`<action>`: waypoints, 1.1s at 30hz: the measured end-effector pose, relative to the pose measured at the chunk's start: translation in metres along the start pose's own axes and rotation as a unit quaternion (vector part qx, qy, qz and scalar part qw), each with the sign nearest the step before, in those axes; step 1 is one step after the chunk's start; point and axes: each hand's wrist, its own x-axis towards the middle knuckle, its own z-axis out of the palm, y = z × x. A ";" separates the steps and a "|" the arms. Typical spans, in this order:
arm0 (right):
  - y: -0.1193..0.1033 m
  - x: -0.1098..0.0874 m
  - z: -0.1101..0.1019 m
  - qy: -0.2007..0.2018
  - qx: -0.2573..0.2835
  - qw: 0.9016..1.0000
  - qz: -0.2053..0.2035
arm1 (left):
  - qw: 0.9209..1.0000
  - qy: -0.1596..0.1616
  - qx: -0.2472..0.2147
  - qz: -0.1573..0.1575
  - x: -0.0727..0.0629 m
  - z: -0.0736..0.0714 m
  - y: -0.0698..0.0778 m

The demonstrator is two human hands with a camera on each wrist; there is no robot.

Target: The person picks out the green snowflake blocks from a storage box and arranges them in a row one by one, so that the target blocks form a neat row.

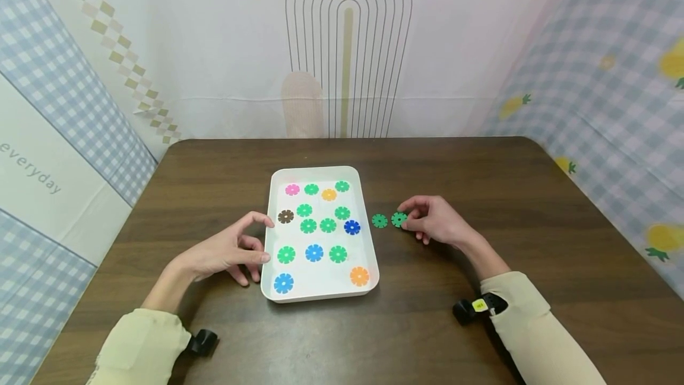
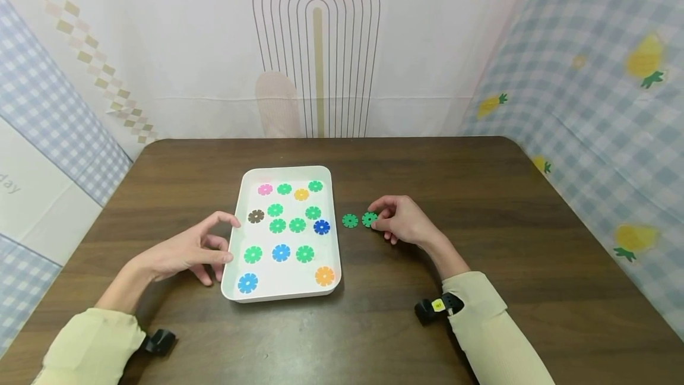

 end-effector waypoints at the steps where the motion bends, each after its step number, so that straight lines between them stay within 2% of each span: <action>1: 0.000 0.000 0.000 0.001 -0.001 1.000 0.000 | 1.000 0.000 0.000 0.000 0.000 0.000 0.000; 22: -0.001 0.000 0.001 0.011 -0.022 1.000 -0.004 | 1.000 -0.001 -0.002 0.010 0.000 0.000 -0.001; 33: 0.002 0.002 0.002 0.018 -0.042 0.999 0.009 | 1.000 0.002 0.002 0.008 0.000 0.000 -0.001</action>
